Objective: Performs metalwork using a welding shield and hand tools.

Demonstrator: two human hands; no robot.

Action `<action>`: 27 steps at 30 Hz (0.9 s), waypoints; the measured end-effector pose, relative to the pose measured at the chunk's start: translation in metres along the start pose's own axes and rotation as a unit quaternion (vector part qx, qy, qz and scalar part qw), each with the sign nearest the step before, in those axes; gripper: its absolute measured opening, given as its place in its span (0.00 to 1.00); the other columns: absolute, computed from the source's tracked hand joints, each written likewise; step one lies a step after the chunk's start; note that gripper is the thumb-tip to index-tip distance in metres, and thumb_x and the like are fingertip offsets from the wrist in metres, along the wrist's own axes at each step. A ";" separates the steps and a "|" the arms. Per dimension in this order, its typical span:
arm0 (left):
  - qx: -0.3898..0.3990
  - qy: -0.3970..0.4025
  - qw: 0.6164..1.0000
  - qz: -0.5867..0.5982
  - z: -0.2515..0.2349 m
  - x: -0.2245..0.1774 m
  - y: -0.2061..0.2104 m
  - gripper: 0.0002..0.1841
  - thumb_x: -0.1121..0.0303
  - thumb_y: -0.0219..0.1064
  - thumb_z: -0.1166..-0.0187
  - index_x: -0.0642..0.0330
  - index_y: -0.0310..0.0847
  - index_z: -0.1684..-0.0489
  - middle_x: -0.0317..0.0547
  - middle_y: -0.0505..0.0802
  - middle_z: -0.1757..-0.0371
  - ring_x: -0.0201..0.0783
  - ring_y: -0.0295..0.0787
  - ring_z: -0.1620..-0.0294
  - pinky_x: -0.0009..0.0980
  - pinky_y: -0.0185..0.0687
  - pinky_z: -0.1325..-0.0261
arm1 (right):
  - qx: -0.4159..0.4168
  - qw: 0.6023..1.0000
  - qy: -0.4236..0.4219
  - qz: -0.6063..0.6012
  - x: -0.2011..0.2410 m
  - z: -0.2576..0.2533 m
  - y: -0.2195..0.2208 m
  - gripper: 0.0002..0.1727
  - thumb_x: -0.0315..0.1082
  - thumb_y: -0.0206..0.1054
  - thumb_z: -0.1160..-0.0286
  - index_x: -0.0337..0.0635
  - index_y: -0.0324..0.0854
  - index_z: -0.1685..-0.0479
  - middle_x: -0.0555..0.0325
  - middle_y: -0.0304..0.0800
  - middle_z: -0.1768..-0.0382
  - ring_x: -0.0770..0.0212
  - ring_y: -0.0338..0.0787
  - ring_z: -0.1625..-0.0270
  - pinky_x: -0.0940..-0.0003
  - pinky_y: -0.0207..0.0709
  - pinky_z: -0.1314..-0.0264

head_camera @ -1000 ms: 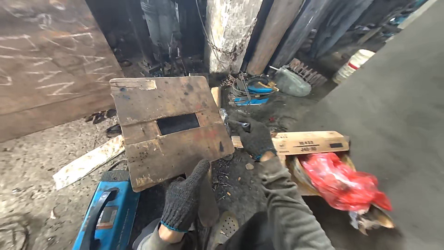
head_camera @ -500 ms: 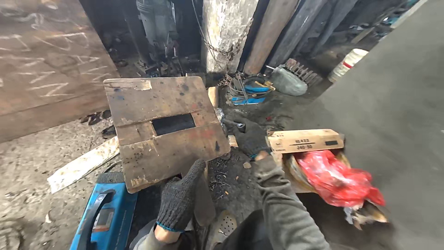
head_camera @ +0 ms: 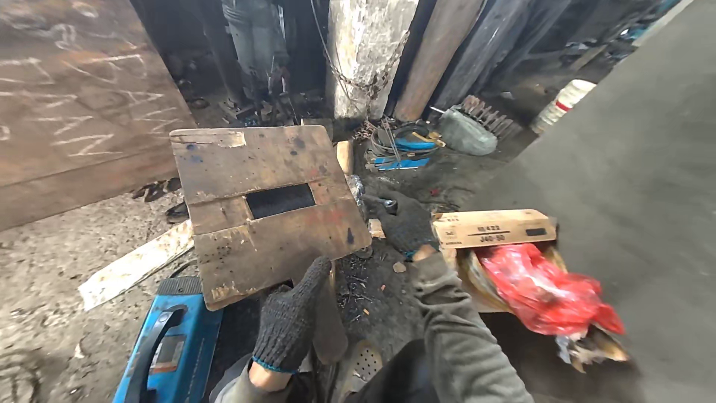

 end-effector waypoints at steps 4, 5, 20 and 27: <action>0.003 -0.012 1.000 -0.009 0.000 0.000 -0.001 0.19 0.46 0.79 0.33 0.53 0.92 0.63 0.35 0.95 0.69 0.32 0.93 0.65 0.37 0.91 0.58 | -0.011 1.000 -0.004 0.004 0.011 0.004 -0.011 0.19 0.47 0.65 0.17 0.56 0.86 0.31 0.47 0.95 0.55 0.44 0.94 0.54 0.34 0.84 0.48; 0.003 -0.016 1.000 -0.013 0.000 0.001 -0.001 0.19 0.46 0.79 0.33 0.53 0.92 0.64 0.35 0.94 0.70 0.32 0.93 0.66 0.38 0.91 0.59 | -0.009 1.000 0.002 0.004 0.014 0.003 -0.010 0.20 0.46 0.65 0.17 0.56 0.85 0.30 0.47 0.95 0.54 0.43 0.94 0.53 0.33 0.83 0.48; 0.001 -0.005 1.000 -0.010 -0.002 0.001 -0.004 0.20 0.45 0.79 0.33 0.54 0.92 0.64 0.36 0.94 0.71 0.32 0.93 0.67 0.38 0.91 0.61 | 0.012 0.999 0.016 0.028 0.019 -0.005 -0.012 0.21 0.50 0.66 0.17 0.57 0.85 0.30 0.48 0.95 0.51 0.43 0.93 0.48 0.33 0.83 0.44; 0.011 0.005 1.000 -0.010 -0.003 0.002 -0.004 0.19 0.46 0.78 0.32 0.53 0.92 0.62 0.35 0.95 0.70 0.32 0.94 0.65 0.38 0.92 0.58 | 0.005 0.999 -0.009 0.043 0.016 -0.001 -0.015 0.19 0.48 0.67 0.18 0.54 0.86 0.33 0.46 0.94 0.52 0.42 0.93 0.51 0.33 0.83 0.47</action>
Point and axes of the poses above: each hand's wrist, its own z-axis away from the middle knuckle, its own y-axis out of the palm, x = y × z, the point moved 1 cm from there along -z, towards the middle knuckle
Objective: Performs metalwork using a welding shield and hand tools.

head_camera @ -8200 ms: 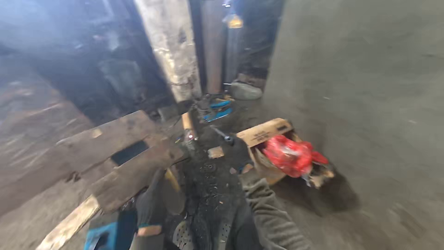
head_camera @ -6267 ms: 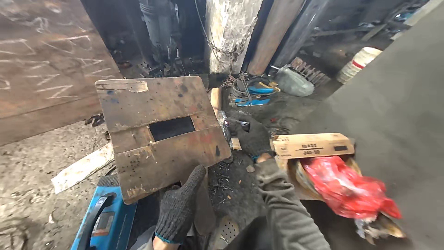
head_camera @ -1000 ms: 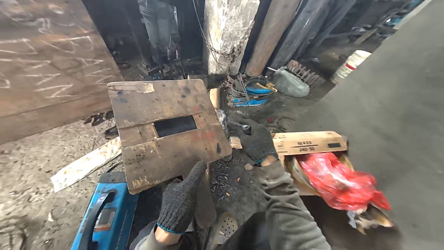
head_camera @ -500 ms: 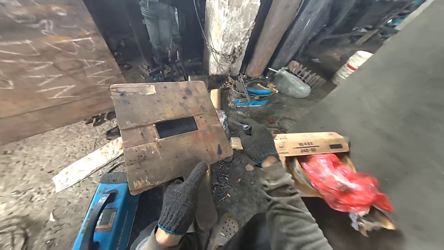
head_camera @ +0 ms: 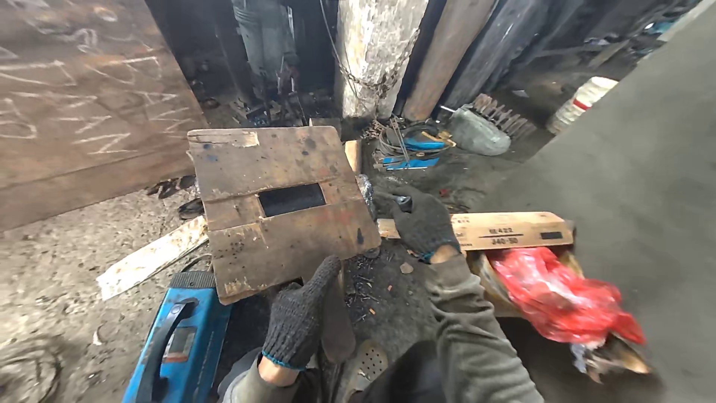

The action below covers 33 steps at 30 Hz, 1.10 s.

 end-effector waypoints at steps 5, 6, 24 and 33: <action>0.006 -0.004 1.000 0.012 0.001 -0.001 0.001 0.19 0.47 0.80 0.33 0.54 0.92 0.59 0.36 0.96 0.68 0.32 0.95 0.64 0.37 0.94 0.57 | 0.005 1.000 -0.014 -0.004 -0.004 -0.008 0.005 0.19 0.51 0.65 0.16 0.55 0.86 0.35 0.49 0.95 0.54 0.44 0.93 0.53 0.34 0.84 0.50; 0.006 -0.007 1.000 0.011 0.001 -0.002 0.000 0.19 0.47 0.80 0.33 0.53 0.92 0.61 0.36 0.95 0.68 0.32 0.95 0.64 0.38 0.93 0.57 | 0.005 1.000 -0.017 -0.002 0.001 -0.004 0.000 0.18 0.50 0.66 0.16 0.54 0.87 0.35 0.47 0.94 0.54 0.43 0.93 0.53 0.33 0.83 0.49; 0.007 -0.018 1.000 -0.007 -0.003 0.000 -0.001 0.19 0.46 0.78 0.31 0.54 0.92 0.67 0.36 0.93 0.72 0.33 0.92 0.69 0.38 0.91 0.62 | 0.052 0.998 0.004 0.040 0.012 -0.028 -0.013 0.19 0.49 0.66 0.19 0.54 0.87 0.35 0.50 0.94 0.47 0.46 0.92 0.43 0.35 0.82 0.40; 0.004 0.000 1.000 -0.014 -0.005 0.002 0.001 0.17 0.47 0.78 0.30 0.53 0.92 0.65 0.35 0.94 0.71 0.31 0.93 0.67 0.37 0.92 0.60 | 0.091 0.993 -0.016 0.068 0.018 -0.054 -0.014 0.17 0.50 0.66 0.20 0.53 0.89 0.41 0.50 0.95 0.52 0.45 0.93 0.47 0.32 0.81 0.44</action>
Point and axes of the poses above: each hand's wrist, its own z-axis away from the middle knuckle, its own y-axis out of the palm, x = y × z, the point moved 1 cm from there along -z, towards the middle knuckle
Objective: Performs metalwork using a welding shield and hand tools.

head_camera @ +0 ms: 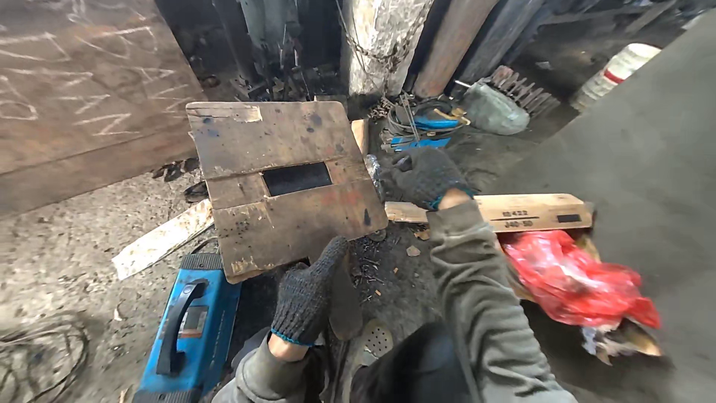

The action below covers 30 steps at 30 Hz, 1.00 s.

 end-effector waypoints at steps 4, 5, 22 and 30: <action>-0.002 -0.005 1.000 -0.008 0.001 -0.003 -0.002 0.18 0.46 0.78 0.31 0.52 0.92 0.65 0.34 0.94 0.71 0.30 0.93 0.67 0.36 0.91 0.60 | 0.007 1.000 0.001 0.002 0.005 0.006 -0.006 0.17 0.48 0.65 0.19 0.52 0.89 0.41 0.48 0.94 0.52 0.44 0.92 0.46 0.33 0.81 0.43; 0.000 0.000 1.000 -0.012 0.001 -0.002 -0.002 0.18 0.46 0.77 0.30 0.52 0.92 0.66 0.34 0.94 0.72 0.30 0.93 0.67 0.36 0.91 0.61 | -0.003 1.000 0.000 0.001 0.007 0.011 -0.009 0.17 0.48 0.66 0.19 0.52 0.89 0.41 0.48 0.94 0.52 0.44 0.92 0.47 0.33 0.81 0.44; -0.006 -0.007 1.000 -0.019 0.002 0.000 -0.004 0.18 0.46 0.78 0.31 0.52 0.92 0.68 0.34 0.93 0.74 0.31 0.92 0.70 0.36 0.91 0.64 | -0.007 1.000 -0.006 0.006 0.003 0.011 -0.009 0.17 0.50 0.66 0.20 0.54 0.89 0.41 0.51 0.94 0.54 0.46 0.92 0.49 0.33 0.82 0.47; -0.002 -0.001 1.000 -0.010 0.002 -0.001 -0.002 0.18 0.47 0.78 0.31 0.53 0.92 0.66 0.34 0.94 0.72 0.31 0.93 0.68 0.36 0.92 0.61 | -0.009 1.000 -0.005 0.000 0.000 0.010 -0.009 0.16 0.48 0.66 0.19 0.52 0.89 0.42 0.49 0.94 0.54 0.45 0.93 0.49 0.33 0.82 0.45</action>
Point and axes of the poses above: each hand's wrist, its own z-axis away from the middle knuckle, its own y-axis out of the palm, x = y × z, the point moved 1 cm from there along -z, towards the middle knuckle
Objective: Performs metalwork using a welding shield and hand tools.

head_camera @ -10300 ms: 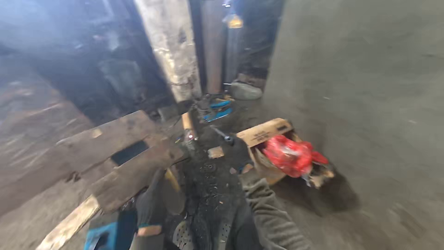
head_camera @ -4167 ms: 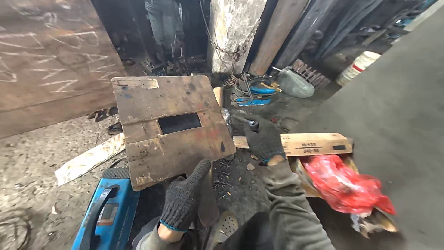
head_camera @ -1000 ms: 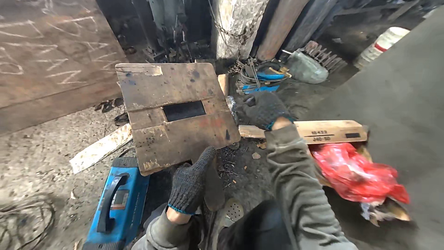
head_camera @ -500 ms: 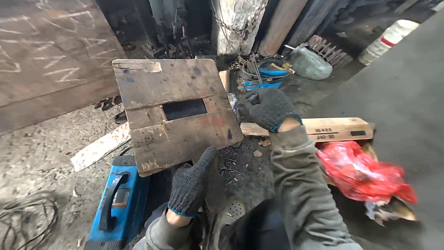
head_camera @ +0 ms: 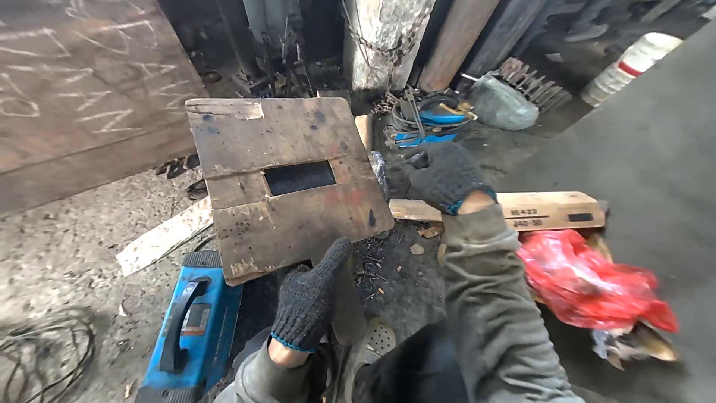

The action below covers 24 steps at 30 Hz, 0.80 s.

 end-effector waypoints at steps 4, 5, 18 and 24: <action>0.000 0.004 1.000 0.013 0.000 -0.002 0.002 0.16 0.49 0.78 0.30 0.53 0.93 0.66 0.35 0.94 0.72 0.31 0.93 0.68 0.36 0.92 0.61 | 0.014 1.000 0.002 -0.008 -0.006 -0.009 0.013 0.17 0.48 0.66 0.20 0.52 0.90 0.42 0.49 0.94 0.53 0.44 0.92 0.47 0.33 0.81 0.43; -0.002 0.001 1.000 0.013 0.000 -0.002 0.002 0.16 0.49 0.78 0.31 0.53 0.93 0.66 0.35 0.94 0.72 0.31 0.93 0.68 0.36 0.92 0.62 | 0.011 1.000 0.001 -0.010 -0.005 -0.008 0.011 0.16 0.47 0.66 0.21 0.52 0.90 0.43 0.49 0.94 0.53 0.45 0.92 0.48 0.34 0.82 0.44; -0.005 -0.013 1.000 0.012 -0.001 -0.001 0.002 0.18 0.46 0.79 0.31 0.53 0.93 0.64 0.36 0.95 0.71 0.33 0.94 0.68 0.37 0.92 0.61 | -0.016 0.999 0.022 -0.036 -0.012 -0.004 0.004 0.17 0.47 0.66 0.19 0.51 0.89 0.40 0.48 0.94 0.52 0.44 0.92 0.47 0.34 0.81 0.42; -0.011 -0.011 1.000 0.018 0.000 -0.004 0.005 0.18 0.48 0.79 0.32 0.54 0.92 0.64 0.36 0.94 0.71 0.32 0.93 0.68 0.36 0.92 0.61 | -0.066 0.993 0.033 -0.096 -0.024 0.011 0.004 0.18 0.50 0.69 0.21 0.55 0.89 0.38 0.52 0.94 0.53 0.49 0.92 0.49 0.38 0.83 0.44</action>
Point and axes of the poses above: each hand's wrist, its own z-axis away from the middle knuckle, its own y-axis out of the palm, x = y × z, the point moved 1 cm from there along -z, towards the middle knuckle
